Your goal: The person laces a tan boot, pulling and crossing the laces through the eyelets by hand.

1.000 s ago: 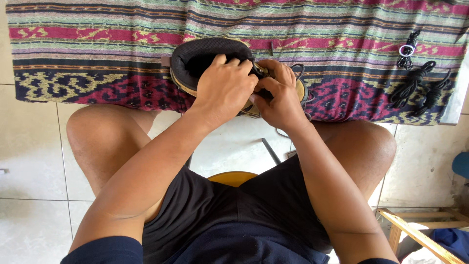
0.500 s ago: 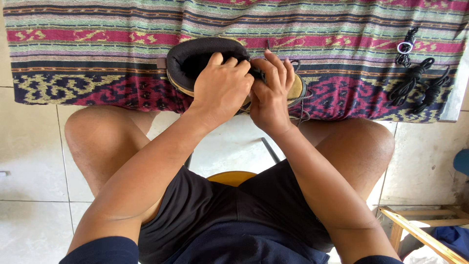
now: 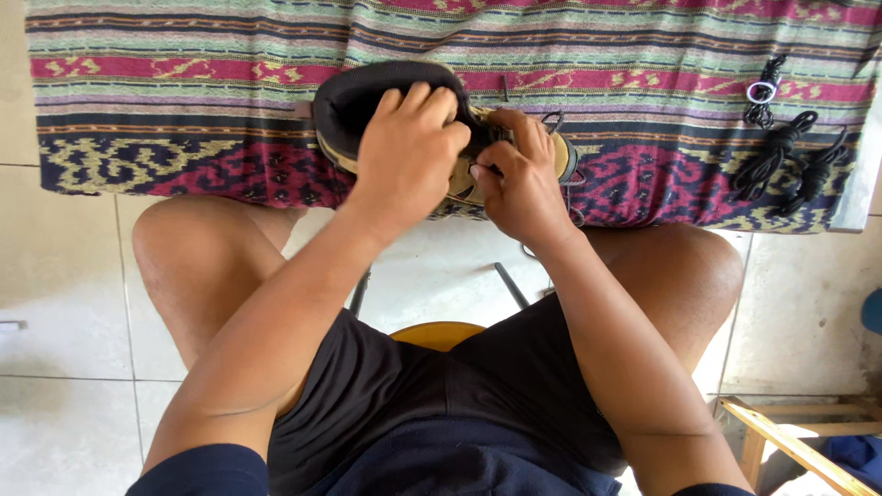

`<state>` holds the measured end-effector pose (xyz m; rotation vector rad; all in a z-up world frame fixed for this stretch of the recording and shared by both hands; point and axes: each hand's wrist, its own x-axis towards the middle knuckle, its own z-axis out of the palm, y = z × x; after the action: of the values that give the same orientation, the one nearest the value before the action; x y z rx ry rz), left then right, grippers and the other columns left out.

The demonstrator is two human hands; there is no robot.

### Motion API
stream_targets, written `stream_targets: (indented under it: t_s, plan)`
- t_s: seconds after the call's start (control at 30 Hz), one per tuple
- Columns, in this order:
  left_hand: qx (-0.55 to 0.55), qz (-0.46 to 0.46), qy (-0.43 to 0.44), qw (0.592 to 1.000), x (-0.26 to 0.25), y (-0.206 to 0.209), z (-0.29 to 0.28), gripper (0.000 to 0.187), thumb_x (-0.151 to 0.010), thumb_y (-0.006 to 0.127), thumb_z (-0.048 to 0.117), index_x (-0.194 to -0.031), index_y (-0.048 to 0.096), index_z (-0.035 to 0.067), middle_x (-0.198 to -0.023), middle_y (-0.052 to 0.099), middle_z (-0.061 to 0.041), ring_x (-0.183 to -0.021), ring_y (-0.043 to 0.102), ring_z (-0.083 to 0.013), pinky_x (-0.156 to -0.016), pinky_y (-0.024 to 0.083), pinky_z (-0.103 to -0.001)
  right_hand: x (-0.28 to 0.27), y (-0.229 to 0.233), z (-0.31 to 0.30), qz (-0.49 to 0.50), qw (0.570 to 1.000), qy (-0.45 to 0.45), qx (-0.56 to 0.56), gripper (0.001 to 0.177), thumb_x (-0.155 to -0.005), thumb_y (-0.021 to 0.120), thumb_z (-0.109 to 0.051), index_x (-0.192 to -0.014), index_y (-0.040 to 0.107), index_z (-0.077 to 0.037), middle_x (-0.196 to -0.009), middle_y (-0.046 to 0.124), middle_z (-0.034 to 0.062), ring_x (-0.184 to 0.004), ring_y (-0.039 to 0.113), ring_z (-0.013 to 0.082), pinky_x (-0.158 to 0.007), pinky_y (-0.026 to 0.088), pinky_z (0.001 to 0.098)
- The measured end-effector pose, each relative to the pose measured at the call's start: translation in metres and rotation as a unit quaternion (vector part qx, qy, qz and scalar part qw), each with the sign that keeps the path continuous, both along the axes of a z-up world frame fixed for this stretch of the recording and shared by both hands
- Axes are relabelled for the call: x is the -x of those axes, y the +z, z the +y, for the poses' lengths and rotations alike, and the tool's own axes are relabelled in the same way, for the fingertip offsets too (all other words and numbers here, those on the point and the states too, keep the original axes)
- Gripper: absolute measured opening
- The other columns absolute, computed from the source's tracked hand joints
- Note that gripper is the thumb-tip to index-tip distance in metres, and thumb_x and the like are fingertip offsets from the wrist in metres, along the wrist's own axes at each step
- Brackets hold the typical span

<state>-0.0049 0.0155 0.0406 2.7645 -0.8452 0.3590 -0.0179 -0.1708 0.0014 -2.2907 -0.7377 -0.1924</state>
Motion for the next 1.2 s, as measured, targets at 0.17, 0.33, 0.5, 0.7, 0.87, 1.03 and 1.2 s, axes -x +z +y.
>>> stream_targets:
  t_s: [0.17,0.33,0.5,0.7,0.87,1.03,1.2]
  plan:
    - [-0.031,-0.156,0.030,0.987,0.027,0.022,-0.024,0.019,-0.088,0.059,0.003,-0.070,0.058,0.008,-0.089,0.054,-0.009,-0.082,0.043,-0.0267,-0.069,0.034,-0.039,-0.002,0.000,0.002,-0.039,0.998,0.008,-0.055,0.008,-0.087,0.059,-0.007,-0.083,0.056,-0.001,-0.120,0.050,0.0184,-0.104,0.050,0.0403,-0.084,0.036,0.0501]
    - [-0.043,-0.139,-0.002,0.989,0.025,0.000,-0.019,0.013,-0.092,0.063,0.003,-0.080,0.064,0.008,-0.088,0.059,-0.010,-0.103,0.056,-0.0305,-0.102,0.038,-0.050,0.001,-0.010,-0.008,0.030,0.995,0.019,-0.096,0.008,-0.088,0.064,-0.004,-0.087,0.057,-0.005,-0.130,0.045,0.0151,-0.114,0.046,0.0395,-0.091,0.034,0.0554]
    - [-0.136,-0.019,0.017,0.990,0.015,-0.012,-0.025,0.013,-0.091,0.067,0.010,-0.079,0.068,0.015,-0.065,0.054,0.000,-0.094,0.056,-0.0281,-0.121,0.012,-0.059,0.000,-0.009,-0.011,0.016,0.996,0.047,-0.076,0.010,-0.089,0.065,-0.002,-0.083,0.058,-0.003,-0.133,0.044,0.0174,-0.120,0.045,0.0403,-0.091,0.032,0.0543]
    - [-0.174,0.016,-0.068,0.982,-0.001,-0.017,-0.013,0.029,-0.087,0.061,0.006,-0.061,0.064,0.019,-0.053,0.047,0.010,-0.077,0.047,-0.0181,-0.109,0.026,-0.048,0.007,-0.012,-0.009,-0.006,0.998,0.007,-0.068,0.007,-0.090,0.068,-0.003,-0.089,0.061,-0.005,-0.123,0.048,0.0183,-0.109,0.049,0.0411,-0.079,0.036,0.0518]
    - [-0.117,-0.003,-0.098,0.988,-0.007,-0.023,-0.002,0.020,-0.071,0.065,0.001,-0.060,0.064,0.018,-0.052,0.044,0.008,-0.077,0.047,-0.0186,-0.106,0.028,-0.047,0.006,-0.012,-0.004,-0.002,0.997,0.009,-0.076,0.011,-0.085,0.073,-0.002,-0.088,0.062,-0.001,-0.124,0.048,0.0173,-0.116,0.048,0.0412,-0.088,0.037,0.0534]
    - [-0.100,-0.001,-0.098,0.990,-0.008,-0.024,0.001,0.013,-0.062,0.065,0.005,-0.063,0.067,0.017,-0.057,0.051,0.008,-0.081,0.050,-0.0201,-0.105,0.028,-0.045,0.005,-0.012,0.002,0.038,0.996,0.013,-0.080,0.019,-0.079,0.079,-0.005,-0.083,0.061,-0.005,-0.129,0.045,0.0163,-0.124,0.044,0.0399,-0.096,0.034,0.0545]
    - [-0.059,0.021,-0.095,0.994,-0.010,-0.023,0.002,0.013,-0.058,0.063,0.001,-0.059,0.065,0.014,-0.055,0.051,0.007,-0.078,0.048,-0.0205,-0.100,0.029,-0.043,0.005,0.001,0.001,0.001,0.999,0.038,-0.032,0.015,-0.077,0.063,0.006,-0.086,0.052,0.000,-0.132,0.044,0.0228,-0.128,0.040,0.0445,-0.101,0.033,0.0568]
